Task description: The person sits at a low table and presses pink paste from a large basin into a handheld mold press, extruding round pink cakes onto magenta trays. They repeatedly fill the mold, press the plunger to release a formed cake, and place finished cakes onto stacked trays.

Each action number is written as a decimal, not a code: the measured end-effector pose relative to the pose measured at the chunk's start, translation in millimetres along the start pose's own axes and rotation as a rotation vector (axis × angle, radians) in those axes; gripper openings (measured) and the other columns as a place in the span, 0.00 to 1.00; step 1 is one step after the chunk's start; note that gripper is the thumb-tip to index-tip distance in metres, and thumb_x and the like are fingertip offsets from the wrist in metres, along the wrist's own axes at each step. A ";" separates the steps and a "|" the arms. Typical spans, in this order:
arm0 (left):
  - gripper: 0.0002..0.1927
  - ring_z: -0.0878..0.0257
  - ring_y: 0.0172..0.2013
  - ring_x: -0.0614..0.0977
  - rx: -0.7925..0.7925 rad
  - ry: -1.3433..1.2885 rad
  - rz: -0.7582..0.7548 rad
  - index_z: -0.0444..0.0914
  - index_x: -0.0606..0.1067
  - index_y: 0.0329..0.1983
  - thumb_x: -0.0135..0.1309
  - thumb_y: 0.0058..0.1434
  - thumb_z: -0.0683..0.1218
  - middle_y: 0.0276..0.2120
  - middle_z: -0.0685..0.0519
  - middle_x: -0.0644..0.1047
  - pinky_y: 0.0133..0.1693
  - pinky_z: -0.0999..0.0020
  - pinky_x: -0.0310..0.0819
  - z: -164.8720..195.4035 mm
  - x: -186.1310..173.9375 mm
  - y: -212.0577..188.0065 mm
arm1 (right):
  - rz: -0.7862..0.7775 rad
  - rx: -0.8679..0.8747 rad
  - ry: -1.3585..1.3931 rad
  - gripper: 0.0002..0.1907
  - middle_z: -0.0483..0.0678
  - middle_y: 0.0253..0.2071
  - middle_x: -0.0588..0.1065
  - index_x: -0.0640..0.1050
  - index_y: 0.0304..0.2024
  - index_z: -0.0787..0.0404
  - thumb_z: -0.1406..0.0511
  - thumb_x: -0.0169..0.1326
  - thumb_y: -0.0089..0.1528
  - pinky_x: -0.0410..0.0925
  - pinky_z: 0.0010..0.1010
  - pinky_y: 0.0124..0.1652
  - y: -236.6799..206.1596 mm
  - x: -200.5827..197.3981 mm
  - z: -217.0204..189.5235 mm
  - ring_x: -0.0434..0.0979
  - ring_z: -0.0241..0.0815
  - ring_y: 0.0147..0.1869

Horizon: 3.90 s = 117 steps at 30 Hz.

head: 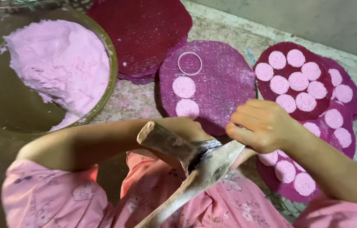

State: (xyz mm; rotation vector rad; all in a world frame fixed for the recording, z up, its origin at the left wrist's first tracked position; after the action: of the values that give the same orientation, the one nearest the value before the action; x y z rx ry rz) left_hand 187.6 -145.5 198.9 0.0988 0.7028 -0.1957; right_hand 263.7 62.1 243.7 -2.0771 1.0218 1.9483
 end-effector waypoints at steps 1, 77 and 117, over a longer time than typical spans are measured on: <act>0.25 0.47 0.34 0.83 -0.066 0.044 -0.019 0.45 0.71 0.55 0.62 0.53 0.52 0.32 0.46 0.81 0.36 0.52 0.75 5.7 -0.1 -11.0 | -0.049 0.068 0.155 0.30 0.49 0.25 0.68 0.74 0.30 0.61 0.41 0.51 0.60 0.65 0.42 0.30 10.3 3.6 -3.9 0.72 0.53 0.29; 0.27 0.49 0.48 0.83 -0.440 0.623 1.176 0.39 0.74 0.54 0.65 0.51 0.49 0.52 0.43 0.80 0.44 0.57 0.78 -133.0 -25.5 -405.7 | -0.416 0.382 -0.358 0.13 0.43 0.35 0.80 0.82 0.46 0.49 0.62 0.54 0.59 0.72 0.38 0.28 392.6 177.7 3.0 0.82 0.46 0.32; 0.06 0.56 0.38 0.80 -0.675 0.460 1.114 0.40 0.77 0.39 0.64 0.63 0.44 0.33 0.50 0.78 0.42 0.61 0.76 -134.3 -68.3 -448.6 | -0.387 0.451 -0.641 0.23 0.44 0.28 0.75 0.81 0.54 0.53 0.68 0.53 0.55 0.72 0.33 0.27 396.0 105.6 -29.9 0.80 0.43 0.28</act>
State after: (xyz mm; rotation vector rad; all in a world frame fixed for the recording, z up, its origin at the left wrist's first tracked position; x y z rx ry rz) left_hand -43.1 -553.0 130.4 -0.1248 1.0374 1.1598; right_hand 70.7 -297.5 291.7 -1.1787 0.7474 1.7757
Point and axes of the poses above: each hand's wrist, its own y-axis towards the middle knuckle, its own x-axis out of the palm, z = x × y, the point moved 2 cm from there along y, towards the middle knuckle
